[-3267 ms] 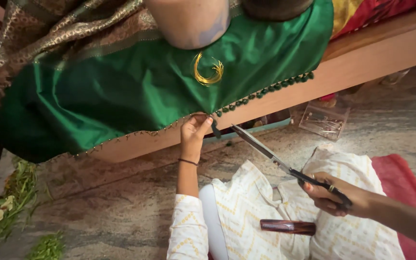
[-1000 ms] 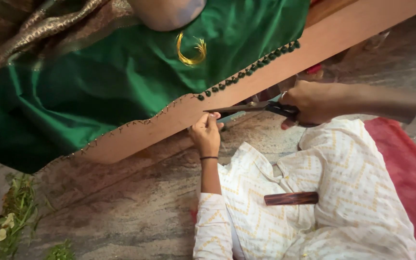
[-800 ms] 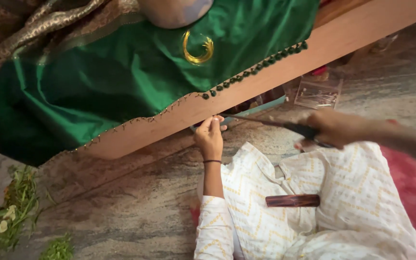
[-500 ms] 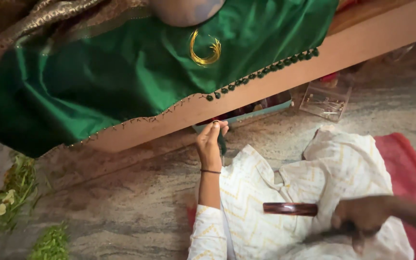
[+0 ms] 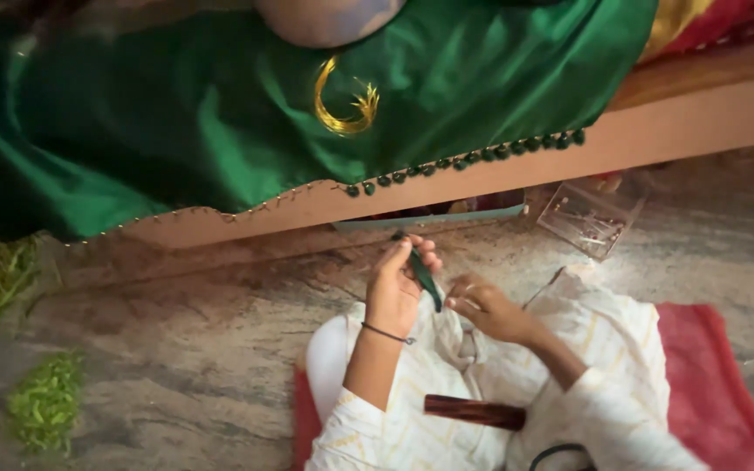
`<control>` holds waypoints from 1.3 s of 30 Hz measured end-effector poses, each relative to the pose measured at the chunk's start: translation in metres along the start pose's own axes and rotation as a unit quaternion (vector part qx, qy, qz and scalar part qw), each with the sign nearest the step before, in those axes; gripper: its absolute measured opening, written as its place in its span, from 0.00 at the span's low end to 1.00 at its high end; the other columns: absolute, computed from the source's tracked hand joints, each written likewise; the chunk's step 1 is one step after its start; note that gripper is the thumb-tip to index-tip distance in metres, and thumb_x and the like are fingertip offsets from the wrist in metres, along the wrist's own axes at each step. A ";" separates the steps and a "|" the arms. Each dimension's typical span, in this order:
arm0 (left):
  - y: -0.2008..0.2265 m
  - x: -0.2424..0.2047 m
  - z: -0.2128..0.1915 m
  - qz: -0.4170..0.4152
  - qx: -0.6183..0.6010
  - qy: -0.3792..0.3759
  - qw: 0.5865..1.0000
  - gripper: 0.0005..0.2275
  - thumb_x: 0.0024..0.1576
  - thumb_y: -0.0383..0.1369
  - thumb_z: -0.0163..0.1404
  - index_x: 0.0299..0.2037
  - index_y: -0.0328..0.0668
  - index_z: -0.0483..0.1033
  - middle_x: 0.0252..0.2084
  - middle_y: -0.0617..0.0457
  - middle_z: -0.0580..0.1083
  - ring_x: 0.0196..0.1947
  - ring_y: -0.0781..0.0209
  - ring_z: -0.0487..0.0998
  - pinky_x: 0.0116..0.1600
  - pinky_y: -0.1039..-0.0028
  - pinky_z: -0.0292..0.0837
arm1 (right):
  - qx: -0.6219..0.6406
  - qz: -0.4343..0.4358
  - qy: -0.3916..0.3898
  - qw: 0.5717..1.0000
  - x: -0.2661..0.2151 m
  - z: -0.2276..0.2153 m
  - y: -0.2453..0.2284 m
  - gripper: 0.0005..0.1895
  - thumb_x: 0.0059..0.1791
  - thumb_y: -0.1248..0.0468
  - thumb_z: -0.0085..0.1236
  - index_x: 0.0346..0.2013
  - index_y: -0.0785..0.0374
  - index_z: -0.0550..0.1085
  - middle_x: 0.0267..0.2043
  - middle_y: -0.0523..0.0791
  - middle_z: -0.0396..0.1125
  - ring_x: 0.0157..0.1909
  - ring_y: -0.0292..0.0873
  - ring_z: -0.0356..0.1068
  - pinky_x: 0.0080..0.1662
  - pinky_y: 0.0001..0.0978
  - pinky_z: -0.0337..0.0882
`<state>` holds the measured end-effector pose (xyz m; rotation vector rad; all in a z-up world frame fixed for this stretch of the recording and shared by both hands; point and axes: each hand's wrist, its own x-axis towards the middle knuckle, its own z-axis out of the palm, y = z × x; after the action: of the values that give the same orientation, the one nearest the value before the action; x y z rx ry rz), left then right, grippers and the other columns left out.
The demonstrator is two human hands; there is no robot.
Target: Attaching decorative tassels and beads to the edge of a green fabric.
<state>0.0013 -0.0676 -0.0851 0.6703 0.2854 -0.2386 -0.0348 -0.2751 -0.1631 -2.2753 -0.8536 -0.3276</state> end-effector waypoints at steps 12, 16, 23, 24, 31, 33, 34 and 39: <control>-0.113 0.085 -0.032 -0.120 -0.206 -0.029 0.971 0.07 0.65 0.27 0.48 0.44 0.28 0.74 0.41 0.42 0.77 0.38 0.56 0.78 0.50 0.66 0.77 | 0.578 0.521 0.048 0.626 -0.015 0.002 0.013 0.16 0.52 0.63 0.55 0.53 0.65 0.70 0.47 0.48 0.73 0.47 0.47 0.74 0.51 0.45 0.75; -0.120 0.068 -0.013 -0.179 -0.117 0.036 0.976 0.08 0.64 0.29 0.48 0.44 0.30 0.75 0.41 0.43 0.77 0.37 0.57 0.79 0.50 0.63 0.79 | -0.112 0.197 0.184 0.956 0.000 -0.028 0.018 0.36 0.35 0.66 0.61 0.58 0.69 0.65 0.54 0.64 0.65 0.53 0.68 0.67 0.52 0.52 0.68; -0.134 0.178 -0.143 -0.082 0.006 0.078 0.994 0.09 0.63 0.33 0.49 0.46 0.35 0.77 0.40 0.47 0.80 0.38 0.56 0.82 0.47 0.64 0.80 | 0.012 0.381 -0.131 0.915 -0.064 -0.031 0.041 0.11 0.47 0.66 0.53 0.43 0.64 0.72 0.27 0.61 0.71 0.35 0.65 0.72 0.40 0.60 0.70; -0.124 0.188 -0.149 -0.086 0.007 0.077 0.993 0.09 0.63 0.33 0.49 0.46 0.35 0.77 0.40 0.47 0.80 0.38 0.56 0.82 0.47 0.64 0.80 | 0.012 0.384 -0.130 0.914 -0.074 -0.043 0.040 0.11 0.47 0.66 0.53 0.43 0.64 0.72 0.27 0.61 0.71 0.35 0.65 0.72 0.40 0.60 0.70; -0.082 0.228 -0.176 0.083 0.395 0.171 0.899 0.08 0.58 0.38 0.55 0.40 0.43 0.79 0.36 0.48 0.82 0.36 0.55 0.85 0.43 0.69 0.78 | -0.126 0.502 -0.225 0.826 -0.118 -0.123 0.019 0.13 0.50 0.59 0.52 0.46 0.62 0.73 0.30 0.58 0.74 0.37 0.62 0.76 0.42 0.56 0.74; -0.071 0.223 -0.173 0.144 0.570 0.206 0.782 0.12 0.58 0.43 0.55 0.39 0.43 0.82 0.33 0.50 0.84 0.34 0.60 0.86 0.44 0.72 0.78 | -0.141 0.538 -0.228 0.799 -0.123 -0.139 0.009 0.16 0.51 0.54 0.56 0.47 0.62 0.73 0.31 0.57 0.75 0.38 0.61 0.76 0.42 0.55 0.74; -0.068 0.223 -0.179 0.210 0.689 0.226 0.656 0.11 0.56 0.43 0.57 0.37 0.46 0.83 0.33 0.49 0.83 0.34 0.55 0.84 0.42 0.67 0.76 | -0.116 0.532 -0.168 0.822 -0.134 -0.141 0.010 0.19 0.47 0.52 0.59 0.45 0.61 0.74 0.34 0.55 0.76 0.40 0.59 0.77 0.43 0.52 0.75; -0.023 0.169 -0.147 0.169 0.693 0.202 0.671 0.10 0.54 0.41 0.54 0.36 0.48 0.86 0.30 0.55 0.83 0.34 0.59 0.83 0.41 0.66 0.77 | -0.165 0.416 -0.098 0.889 -0.129 -0.178 0.004 0.30 0.41 0.48 0.66 0.51 0.62 0.75 0.45 0.56 0.73 0.47 0.57 0.75 0.49 0.48 0.74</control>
<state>0.1258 -0.0121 -0.2649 2.3146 0.3677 0.1227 -0.1289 -0.4597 -0.0906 -2.7770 0.1693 0.1699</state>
